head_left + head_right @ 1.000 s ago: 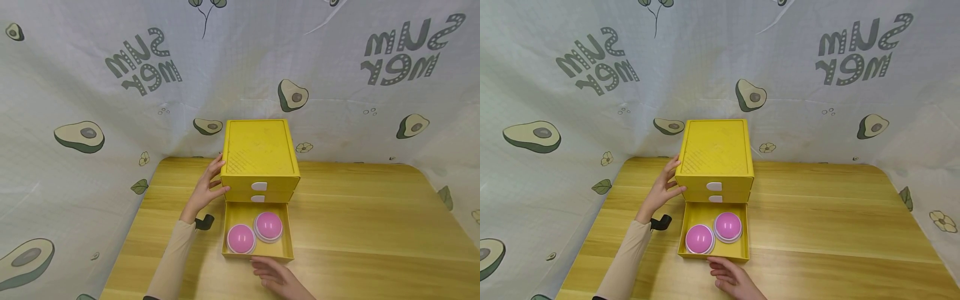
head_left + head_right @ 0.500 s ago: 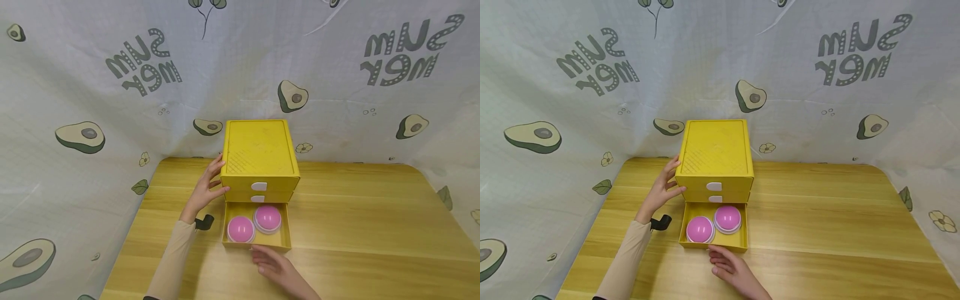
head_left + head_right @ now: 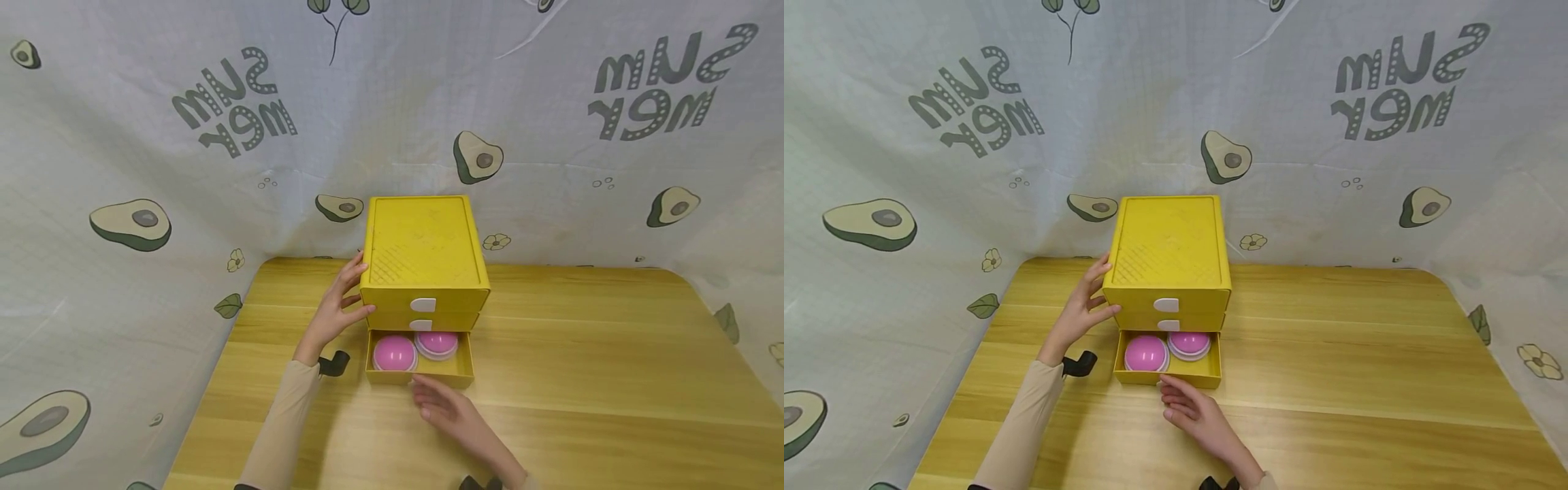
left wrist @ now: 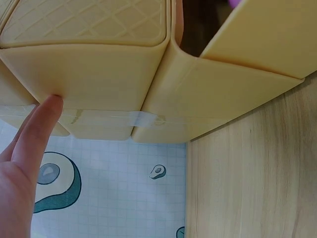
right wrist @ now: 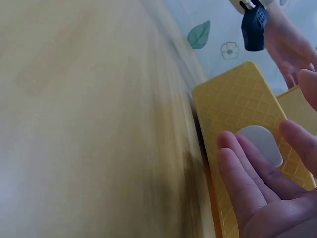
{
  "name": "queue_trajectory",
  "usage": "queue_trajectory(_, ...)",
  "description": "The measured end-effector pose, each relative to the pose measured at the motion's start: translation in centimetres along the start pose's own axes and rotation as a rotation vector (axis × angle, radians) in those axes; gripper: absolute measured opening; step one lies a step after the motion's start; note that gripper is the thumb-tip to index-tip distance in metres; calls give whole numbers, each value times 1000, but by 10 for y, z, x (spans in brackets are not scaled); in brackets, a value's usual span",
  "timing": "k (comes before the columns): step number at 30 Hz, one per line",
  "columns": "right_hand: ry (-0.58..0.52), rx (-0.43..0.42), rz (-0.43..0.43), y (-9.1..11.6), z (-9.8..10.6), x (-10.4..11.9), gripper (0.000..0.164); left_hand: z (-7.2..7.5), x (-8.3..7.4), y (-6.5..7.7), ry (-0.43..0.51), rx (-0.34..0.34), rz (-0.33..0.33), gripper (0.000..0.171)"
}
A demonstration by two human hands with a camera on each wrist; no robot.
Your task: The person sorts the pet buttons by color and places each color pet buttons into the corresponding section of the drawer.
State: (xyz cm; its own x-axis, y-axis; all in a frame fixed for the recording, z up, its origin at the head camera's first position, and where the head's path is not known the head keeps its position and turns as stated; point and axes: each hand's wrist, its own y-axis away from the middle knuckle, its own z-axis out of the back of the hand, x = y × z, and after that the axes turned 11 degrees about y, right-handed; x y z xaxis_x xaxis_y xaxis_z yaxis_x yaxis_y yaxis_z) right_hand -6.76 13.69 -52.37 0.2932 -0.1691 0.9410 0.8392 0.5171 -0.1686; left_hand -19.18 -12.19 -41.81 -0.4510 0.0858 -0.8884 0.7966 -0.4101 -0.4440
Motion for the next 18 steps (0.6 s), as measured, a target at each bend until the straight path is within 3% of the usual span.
queue_trajectory(18, 67, -76, -65, -38, 16, -12, 53, 0, 1, 0, 7, 6, -2, 69)
